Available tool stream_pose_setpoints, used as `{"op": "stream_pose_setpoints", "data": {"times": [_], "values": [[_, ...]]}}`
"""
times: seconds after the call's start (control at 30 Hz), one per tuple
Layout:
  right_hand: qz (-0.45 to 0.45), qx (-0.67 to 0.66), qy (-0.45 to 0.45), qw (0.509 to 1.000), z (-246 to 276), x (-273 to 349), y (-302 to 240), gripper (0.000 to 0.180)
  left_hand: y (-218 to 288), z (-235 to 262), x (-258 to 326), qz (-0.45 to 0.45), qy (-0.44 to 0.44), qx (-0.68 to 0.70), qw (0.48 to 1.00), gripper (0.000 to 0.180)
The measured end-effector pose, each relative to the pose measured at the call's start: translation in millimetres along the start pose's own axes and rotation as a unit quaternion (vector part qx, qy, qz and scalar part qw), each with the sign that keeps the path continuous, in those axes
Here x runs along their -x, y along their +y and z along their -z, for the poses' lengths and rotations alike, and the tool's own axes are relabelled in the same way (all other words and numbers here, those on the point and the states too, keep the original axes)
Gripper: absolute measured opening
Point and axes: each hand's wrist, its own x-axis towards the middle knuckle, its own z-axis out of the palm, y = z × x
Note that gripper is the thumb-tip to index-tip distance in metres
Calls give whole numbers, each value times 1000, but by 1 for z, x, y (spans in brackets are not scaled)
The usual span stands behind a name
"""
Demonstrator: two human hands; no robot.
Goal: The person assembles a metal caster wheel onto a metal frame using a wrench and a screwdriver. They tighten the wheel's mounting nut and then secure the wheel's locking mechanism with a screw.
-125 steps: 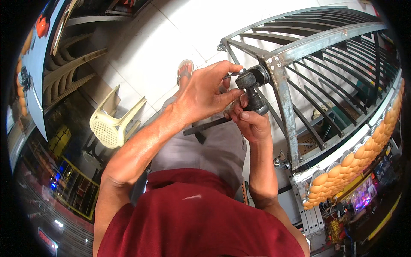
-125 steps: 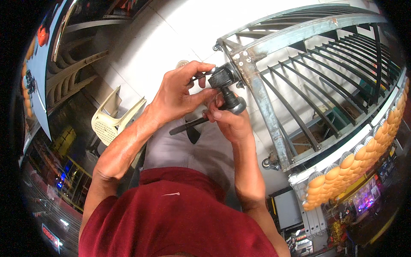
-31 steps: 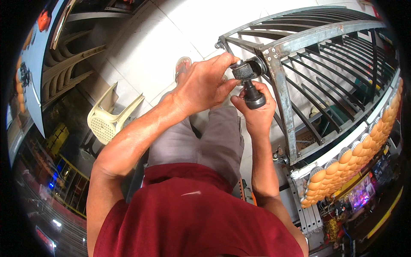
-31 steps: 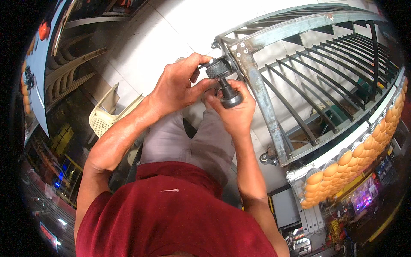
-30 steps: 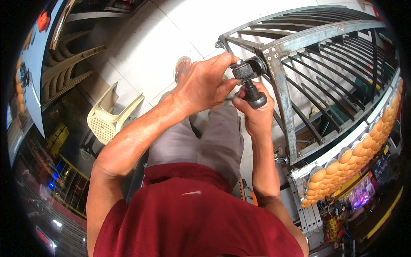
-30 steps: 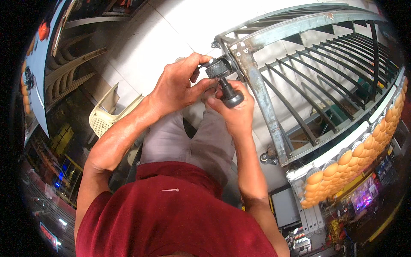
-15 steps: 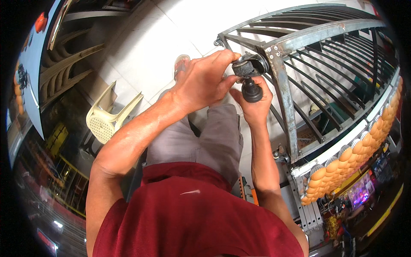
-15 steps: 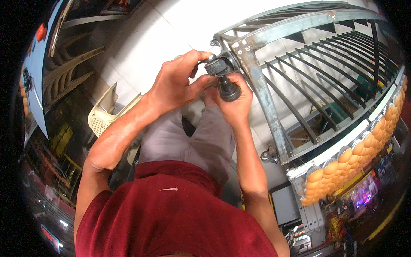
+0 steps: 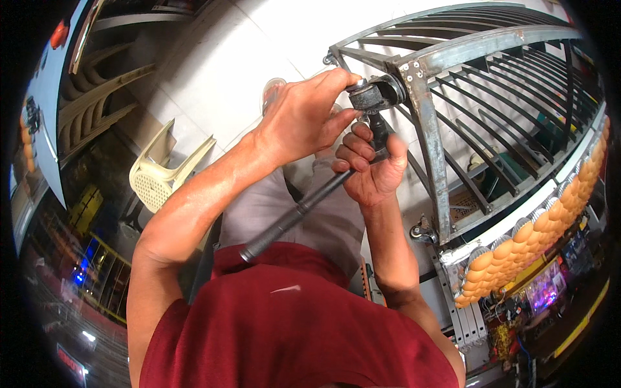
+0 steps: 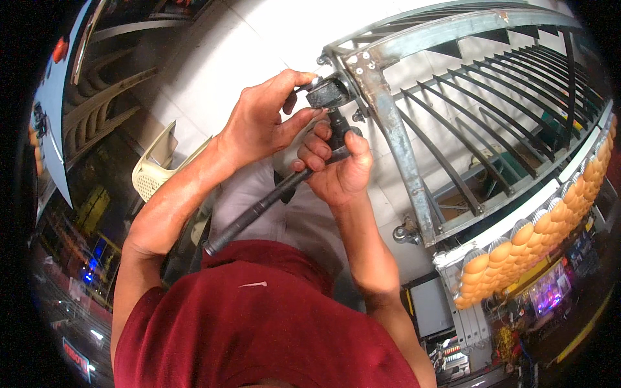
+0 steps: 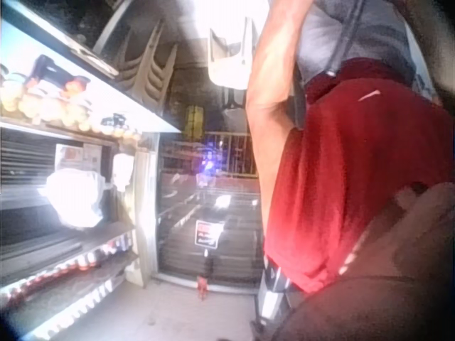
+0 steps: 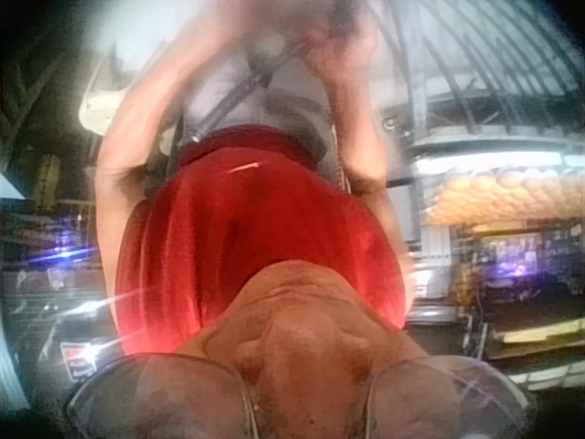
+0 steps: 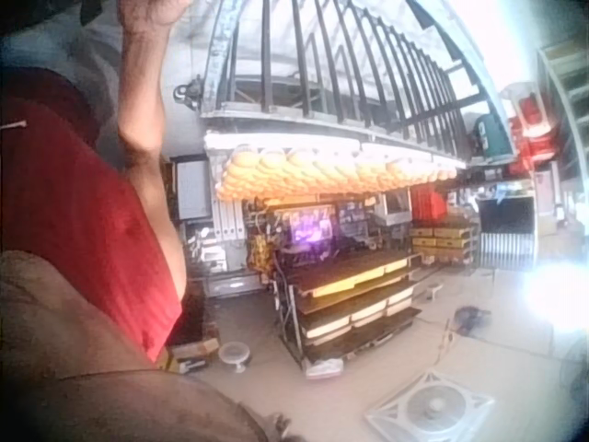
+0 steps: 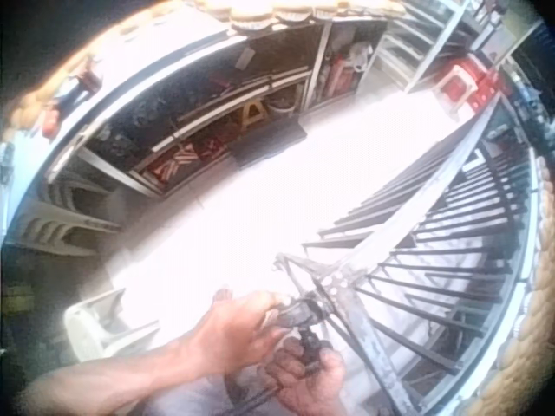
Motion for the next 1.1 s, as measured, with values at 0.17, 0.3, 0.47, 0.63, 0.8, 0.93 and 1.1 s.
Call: {"op": "stream_pose_setpoints", "data": {"times": [0.17, 0.3, 0.47, 0.63, 0.8, 0.93, 1.1], "values": [[64, 283, -16, 957, 12, -2, -20, 33, 0, 1, 2, -4, 3, -10, 1000, 45], [303, 638, 87, 703, 16, -14, -20, 36, 1, -1, 2, -2, 9, -8, 1000, 44], [450, 683, 65, 572, 28, -29, -20, 40, -2, -2, 1, -41, 33, -19, 998, 44], [247, 564, 112, 780, 3, -1, -18, 29, 3, 3, 2, 5, -5, -8, 1000, 43], [32, 134, 118, 983, -21, 18, -5, 38, 4, -4, 4, 34, -11, 21, 999, 43], [34, 71, 100, 992, -25, 15, -2, 33, 3, -2, 2, 2, -4, 17, 1000, 43], [184, 409, 82, 890, -9, -1, -7, 20, -2, -5, 2, -19, 18, 4, 1000, 44]]}}
